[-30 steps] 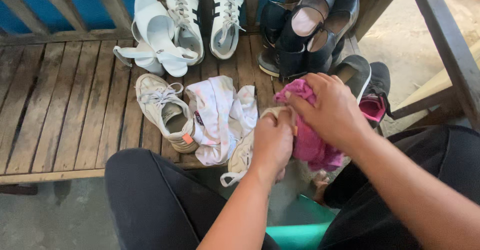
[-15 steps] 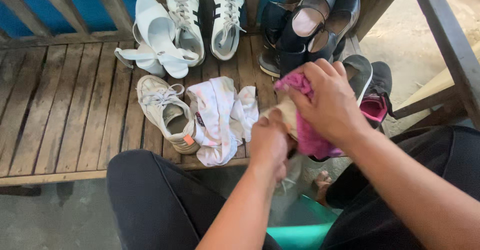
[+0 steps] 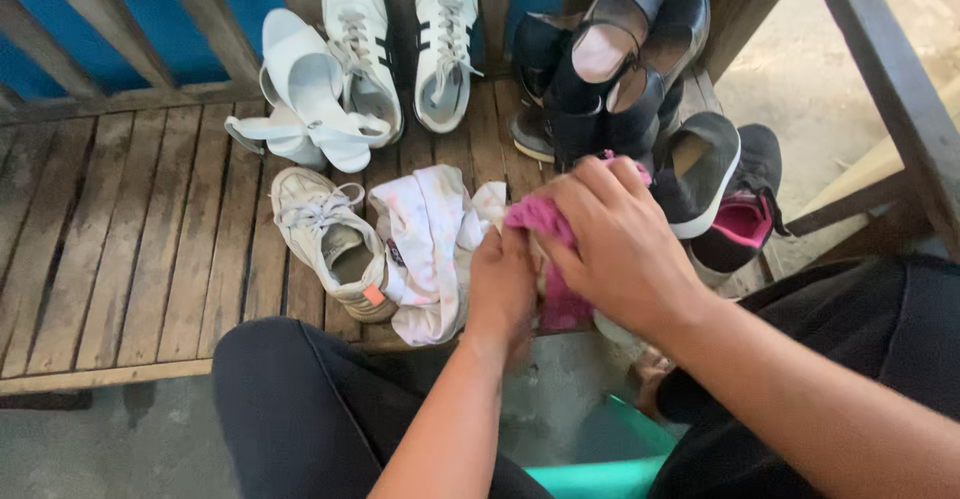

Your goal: The person wipes a white sneaker with a white cloth, then switches to a pink cloth to scrub the same shoe. They later wipe a black sandal with the pink cloth. The shoes are placed on a wooden bench next to other footwear.

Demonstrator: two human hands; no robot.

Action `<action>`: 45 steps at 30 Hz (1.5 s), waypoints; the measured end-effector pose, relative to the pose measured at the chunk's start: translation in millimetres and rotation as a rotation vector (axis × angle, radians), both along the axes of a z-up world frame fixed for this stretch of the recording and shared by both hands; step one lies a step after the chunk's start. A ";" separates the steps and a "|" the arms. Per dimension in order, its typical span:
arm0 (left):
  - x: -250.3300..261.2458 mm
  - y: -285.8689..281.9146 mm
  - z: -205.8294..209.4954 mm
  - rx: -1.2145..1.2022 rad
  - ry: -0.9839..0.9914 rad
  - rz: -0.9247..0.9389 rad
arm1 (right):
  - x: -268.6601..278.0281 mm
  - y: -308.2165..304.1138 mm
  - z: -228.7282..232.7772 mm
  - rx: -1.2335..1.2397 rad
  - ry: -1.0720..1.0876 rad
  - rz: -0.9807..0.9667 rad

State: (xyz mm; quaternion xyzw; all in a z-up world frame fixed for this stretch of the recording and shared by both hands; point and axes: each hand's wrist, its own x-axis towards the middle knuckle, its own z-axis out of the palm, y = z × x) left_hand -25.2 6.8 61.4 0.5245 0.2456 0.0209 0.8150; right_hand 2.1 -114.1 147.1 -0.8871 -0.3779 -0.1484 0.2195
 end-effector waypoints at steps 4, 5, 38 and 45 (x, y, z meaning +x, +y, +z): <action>-6.3 -1.1 -2.6 -0.112 0.027 -0.042 | 21.2 15.9 16.1 -0.164 0.244 -0.179; -7.6 -1.0 -2.9 -0.172 0.036 -0.045 | 18.1 16.6 17.5 -0.152 0.233 -0.184; -18.0 1.2 -7.5 -0.214 0.041 -0.128 | 22.4 34.0 7.3 -0.418 0.464 -0.303; -11.7 -0.9 -15.9 -0.288 -0.061 -0.079 | -60.7 2.7 3.2 -0.296 -0.148 -0.054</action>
